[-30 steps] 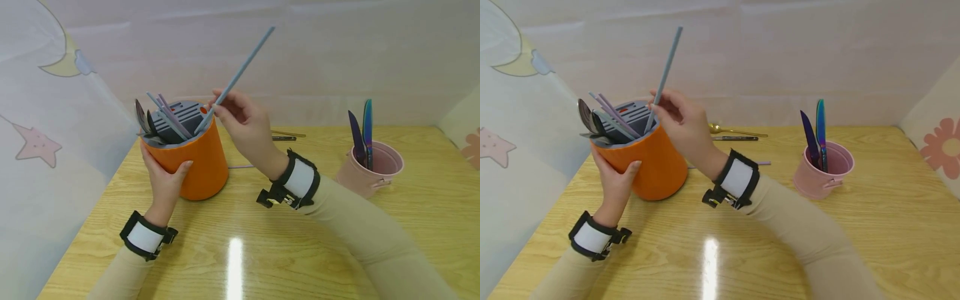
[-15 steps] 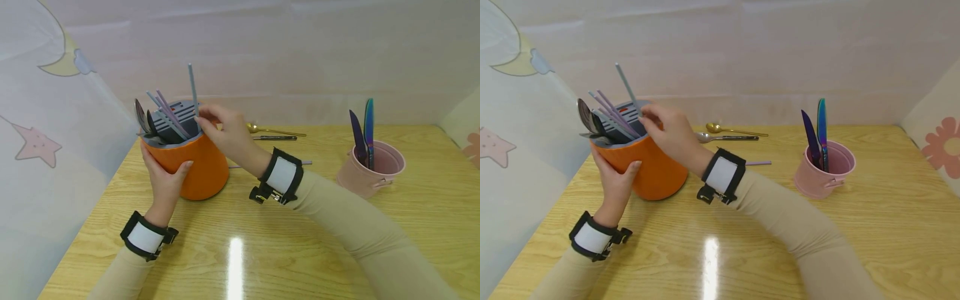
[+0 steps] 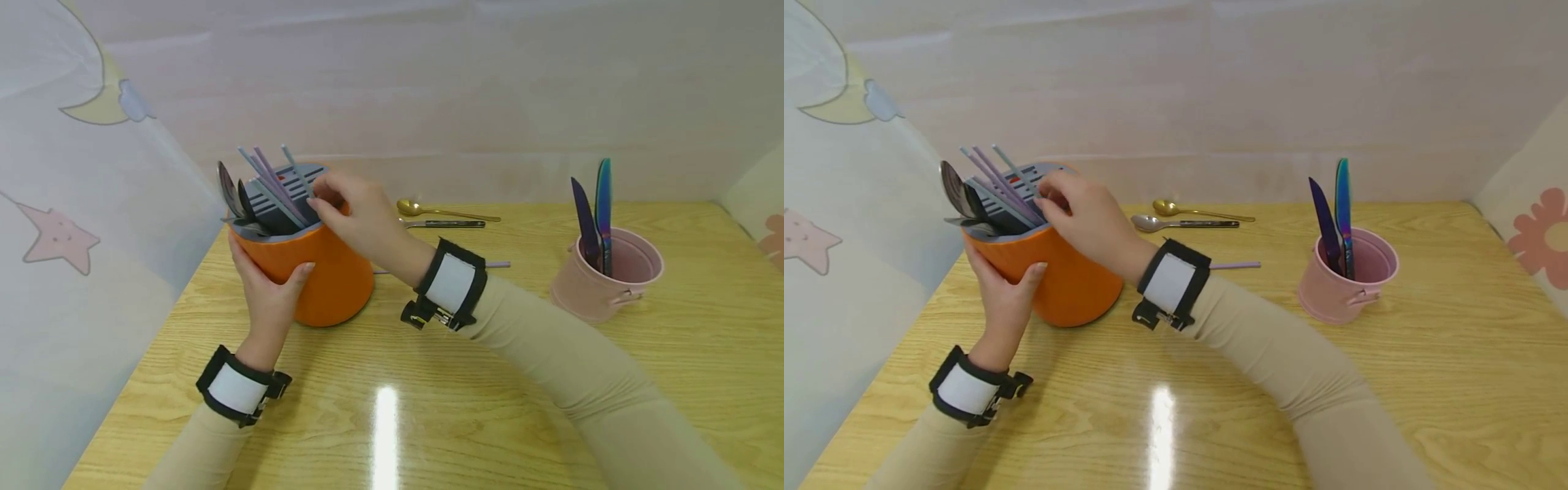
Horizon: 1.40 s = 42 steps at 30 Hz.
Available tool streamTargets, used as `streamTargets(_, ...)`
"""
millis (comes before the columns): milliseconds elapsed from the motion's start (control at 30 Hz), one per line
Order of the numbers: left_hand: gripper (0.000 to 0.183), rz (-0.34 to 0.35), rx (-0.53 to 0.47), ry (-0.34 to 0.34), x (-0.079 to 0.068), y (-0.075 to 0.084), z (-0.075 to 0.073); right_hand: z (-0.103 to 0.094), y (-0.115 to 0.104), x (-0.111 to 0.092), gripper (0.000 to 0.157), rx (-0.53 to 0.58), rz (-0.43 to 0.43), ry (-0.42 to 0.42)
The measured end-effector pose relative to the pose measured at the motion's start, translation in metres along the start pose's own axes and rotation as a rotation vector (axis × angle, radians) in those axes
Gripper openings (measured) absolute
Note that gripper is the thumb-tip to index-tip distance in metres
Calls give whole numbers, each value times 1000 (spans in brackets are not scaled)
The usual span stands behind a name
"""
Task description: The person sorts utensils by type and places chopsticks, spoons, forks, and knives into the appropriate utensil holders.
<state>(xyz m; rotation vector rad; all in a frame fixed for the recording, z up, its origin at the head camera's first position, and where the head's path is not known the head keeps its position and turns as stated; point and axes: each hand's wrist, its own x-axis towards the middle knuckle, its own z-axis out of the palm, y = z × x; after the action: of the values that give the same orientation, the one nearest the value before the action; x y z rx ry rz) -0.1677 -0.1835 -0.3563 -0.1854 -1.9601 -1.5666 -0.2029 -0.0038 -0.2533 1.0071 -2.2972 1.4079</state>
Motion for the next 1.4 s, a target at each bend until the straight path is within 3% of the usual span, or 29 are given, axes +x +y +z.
streamTargets(100,142,15,6,-3,1,-1,-1,1,1,0,12,-92,-38,-41)
streamTargets(233,138,34,-13,-8,1,-1,0,0,5,-5,26,-104,-47,-80)
streamTargets(367,139,31,-33,-8,1,-1,1,-6,18,-19,39,-48,-63,11)
streamTargets(500,137,23,-53,-13,0,-2,2,-19,39,-38,32,-46,-23,83)
streamTargets(700,137,25,-52,-16,2,-2,2,-35,75,-58,21,-158,210,-124)
streamTargets(867,139,37,-60,-25,3,-3,2,-43,98,-69,30,-284,409,-338)
streamTargets(967,141,23,-77,-32,3,-4,2,-44,113,-75,33,-370,466,-457)
streamTargets(1133,142,9,-77,-36,2,-5,0,-44,132,-85,27,-507,454,-571)
streamTargets(1267,142,10,-72,-38,2,-5,0,-44,140,-92,16,-599,404,-545)
streamTargets(1400,141,8,-70,-38,2,-5,-1,-42,145,-95,16,-661,371,-507)
